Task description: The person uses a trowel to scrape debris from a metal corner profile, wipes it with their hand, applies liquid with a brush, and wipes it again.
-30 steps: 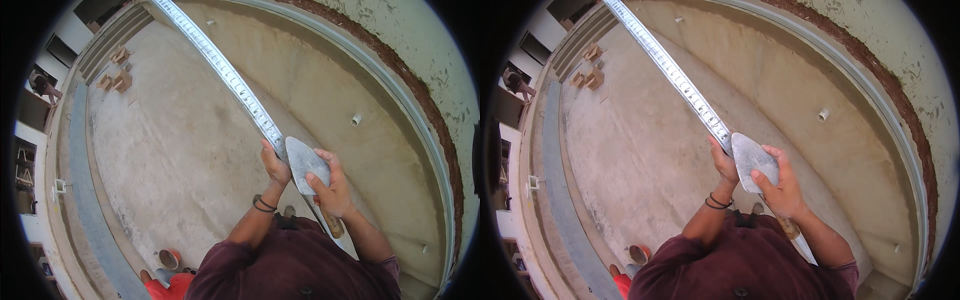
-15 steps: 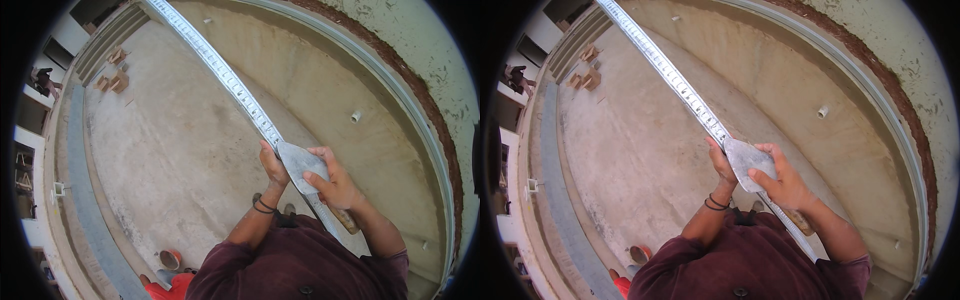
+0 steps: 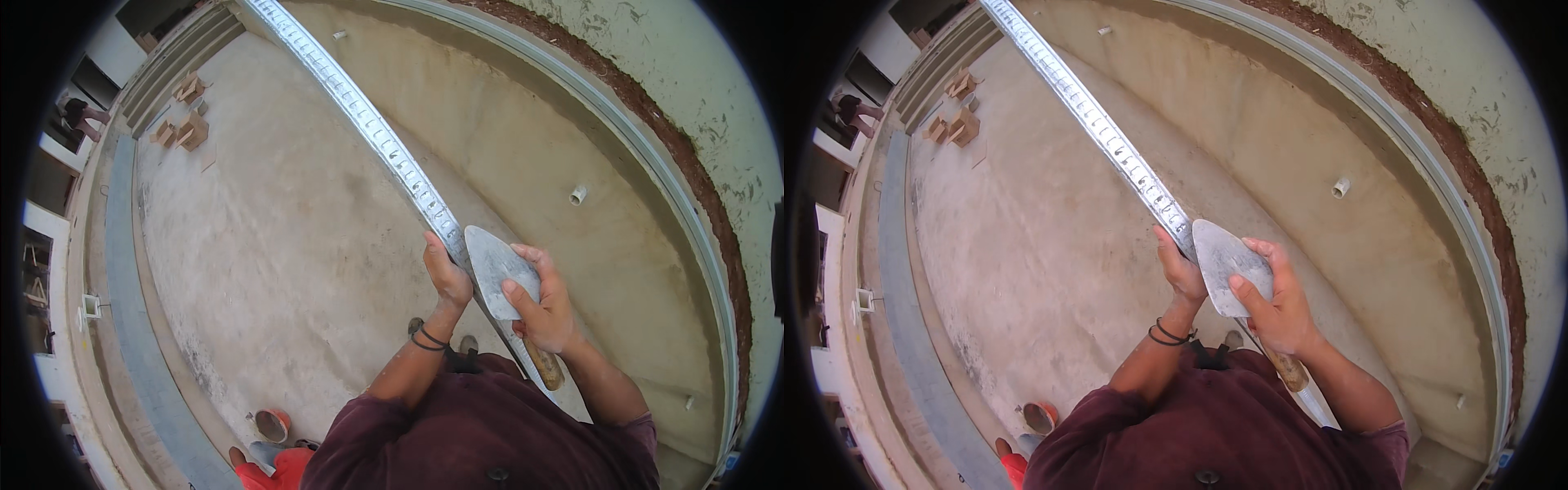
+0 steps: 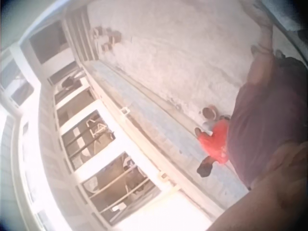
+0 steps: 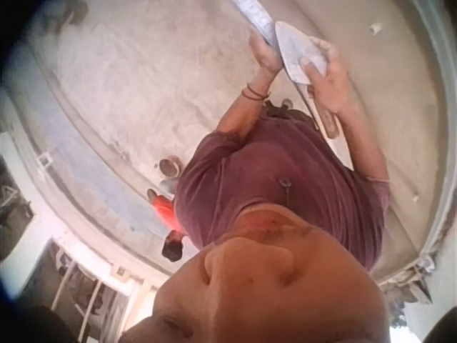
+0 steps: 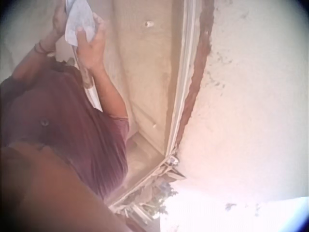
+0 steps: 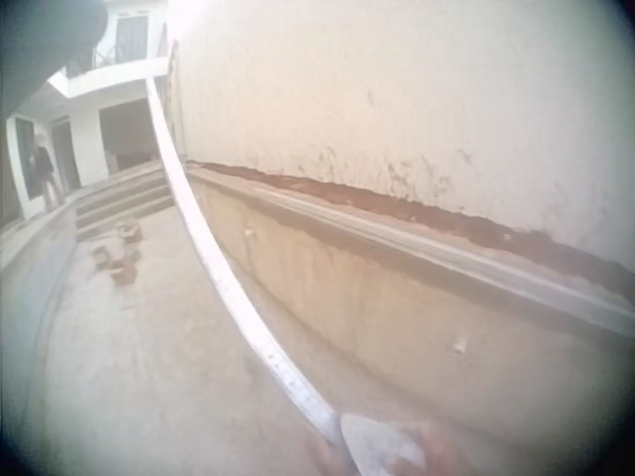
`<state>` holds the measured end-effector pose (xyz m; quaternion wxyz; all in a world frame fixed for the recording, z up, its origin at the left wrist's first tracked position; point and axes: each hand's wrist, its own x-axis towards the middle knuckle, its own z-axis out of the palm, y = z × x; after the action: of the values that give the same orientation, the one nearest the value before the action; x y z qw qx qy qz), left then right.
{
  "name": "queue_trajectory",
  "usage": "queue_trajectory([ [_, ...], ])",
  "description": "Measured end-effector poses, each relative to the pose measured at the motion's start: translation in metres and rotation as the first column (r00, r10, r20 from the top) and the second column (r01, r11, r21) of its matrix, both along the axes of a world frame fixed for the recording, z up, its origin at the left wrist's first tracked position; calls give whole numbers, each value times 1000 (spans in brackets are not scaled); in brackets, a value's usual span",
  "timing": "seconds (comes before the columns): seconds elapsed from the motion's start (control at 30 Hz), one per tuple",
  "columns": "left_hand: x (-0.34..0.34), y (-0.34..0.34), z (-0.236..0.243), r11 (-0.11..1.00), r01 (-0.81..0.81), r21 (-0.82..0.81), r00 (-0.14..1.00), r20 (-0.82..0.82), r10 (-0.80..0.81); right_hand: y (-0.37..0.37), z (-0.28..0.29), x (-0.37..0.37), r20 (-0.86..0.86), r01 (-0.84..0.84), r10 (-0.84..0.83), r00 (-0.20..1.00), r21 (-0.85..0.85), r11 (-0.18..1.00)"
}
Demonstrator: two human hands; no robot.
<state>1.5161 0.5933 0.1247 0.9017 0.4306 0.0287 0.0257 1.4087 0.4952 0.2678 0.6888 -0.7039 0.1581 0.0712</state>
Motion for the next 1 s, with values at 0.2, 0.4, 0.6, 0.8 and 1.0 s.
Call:
queue_trajectory([
  [0.2,-8,8,12,997,74,13,997,10,-74,-2,-12,-4,57,-80,94,994,-212,974],
  [0.4,-13,10,11,997,77,13,997,-14,-77,-7,0,8,37,-196,214,976,-270,943],
  [0.6,-15,13,25,997,72,35,997,15,-73,2,11,10,-95,-150,140,986,-98,984],
  [0.8,-10,13,9,996,87,0,996,4,-87,0,-5,0,-31,-129,126,992,-199,971],
  [1.0,-9,11,12,998,46,52,999,17,-47,-8,2,7,-1,-189,200,980,-327,926],
])
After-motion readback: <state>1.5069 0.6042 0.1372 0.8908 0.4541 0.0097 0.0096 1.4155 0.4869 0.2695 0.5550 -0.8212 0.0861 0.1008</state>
